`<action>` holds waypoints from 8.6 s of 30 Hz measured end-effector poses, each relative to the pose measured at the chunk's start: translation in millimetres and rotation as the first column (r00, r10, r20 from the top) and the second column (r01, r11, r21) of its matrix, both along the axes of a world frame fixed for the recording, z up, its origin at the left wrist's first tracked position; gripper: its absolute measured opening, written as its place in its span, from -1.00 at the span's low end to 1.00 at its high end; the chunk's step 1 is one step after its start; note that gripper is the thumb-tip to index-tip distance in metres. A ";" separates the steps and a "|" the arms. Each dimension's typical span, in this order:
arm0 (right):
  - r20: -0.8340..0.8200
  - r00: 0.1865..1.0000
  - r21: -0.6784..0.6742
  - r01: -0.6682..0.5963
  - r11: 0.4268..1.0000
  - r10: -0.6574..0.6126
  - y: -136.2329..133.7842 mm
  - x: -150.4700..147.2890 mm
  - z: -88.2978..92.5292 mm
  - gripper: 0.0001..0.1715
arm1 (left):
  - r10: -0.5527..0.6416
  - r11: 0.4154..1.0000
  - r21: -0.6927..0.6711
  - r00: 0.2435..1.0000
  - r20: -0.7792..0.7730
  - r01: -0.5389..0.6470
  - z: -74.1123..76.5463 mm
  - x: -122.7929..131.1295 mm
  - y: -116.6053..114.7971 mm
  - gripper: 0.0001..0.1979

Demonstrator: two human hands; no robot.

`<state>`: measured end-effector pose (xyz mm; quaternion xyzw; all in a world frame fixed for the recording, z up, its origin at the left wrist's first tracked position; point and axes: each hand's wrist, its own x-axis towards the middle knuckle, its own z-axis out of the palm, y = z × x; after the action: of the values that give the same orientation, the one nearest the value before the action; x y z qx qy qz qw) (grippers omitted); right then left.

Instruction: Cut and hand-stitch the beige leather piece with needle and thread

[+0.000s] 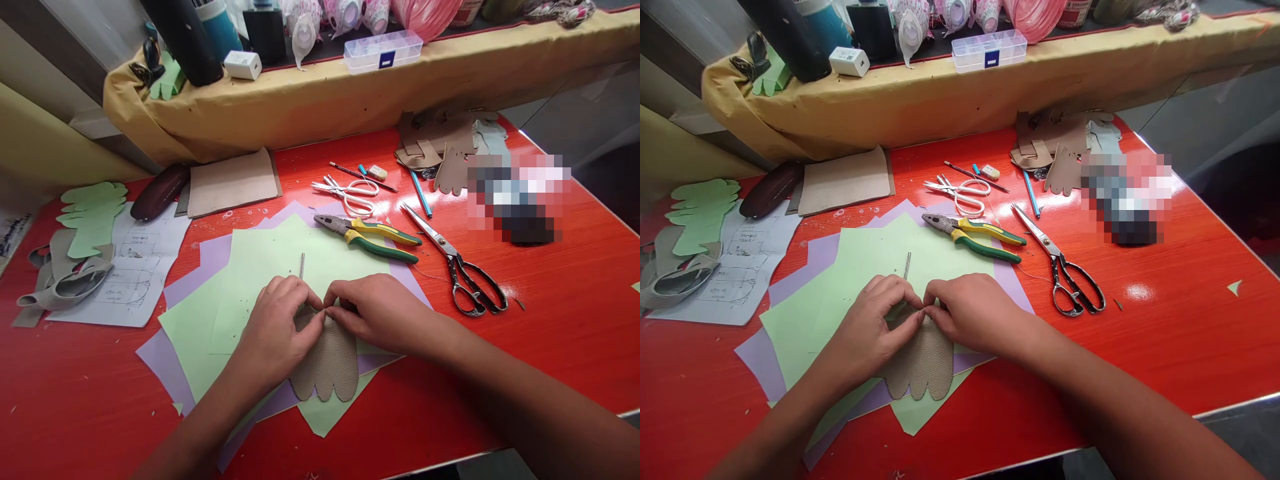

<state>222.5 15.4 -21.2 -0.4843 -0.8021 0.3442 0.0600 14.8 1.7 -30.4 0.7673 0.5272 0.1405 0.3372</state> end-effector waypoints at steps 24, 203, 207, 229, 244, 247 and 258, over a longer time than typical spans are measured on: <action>0.006 1.000 0.004 -0.009 1.000 0.009 -1.1 0.9 0.0 -0.86 | -0.012 1.000 -0.001 1.000 -0.006 0.012 -1.2 0.1 0.0 -0.93; 0.094 0.996 -0.008 -0.010 1.000 0.011 -2.1 0.8 3.8 -0.84 | 0.007 0.998 -0.065 1.000 0.024 -0.005 3.2 -1.2 1.2 -0.87; 0.097 0.995 0.001 -0.011 1.000 0.011 -2.1 -0.1 2.7 -0.84 | 0.007 0.999 -0.048 1.000 0.008 -0.006 3.2 0.0 0.5 -0.87; 0.105 0.994 0.026 0.002 1.000 -0.004 -3.8 -3.6 1.2 -0.83 | 0.026 0.999 -0.030 1.000 0.001 -0.025 1.6 2.2 0.3 -0.91; 0.105 0.994 0.003 0.025 1.000 -0.026 -2.3 -4.9 2.9 -0.85 | 0.017 0.999 -0.040 1.000 0.021 -0.016 1.8 1.1 1.3 -0.89; 0.118 0.993 0.005 0.020 1.000 -0.021 -2.4 -5.2 2.9 -0.83 | 0.017 0.999 -0.028 1.000 0.012 -0.017 1.4 1.1 1.5 -0.90; 0.089 0.996 0.018 0.025 1.000 -0.026 -4.3 -5.0 1.0 -0.84 | -0.009 0.999 -0.035 1.000 0.002 0.009 1.2 -0.5 1.9 -0.91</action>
<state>217.5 11.1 -20.2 -0.5089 -0.8007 0.3145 0.0325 14.3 3.7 -29.2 0.7634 0.5258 0.1305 0.3516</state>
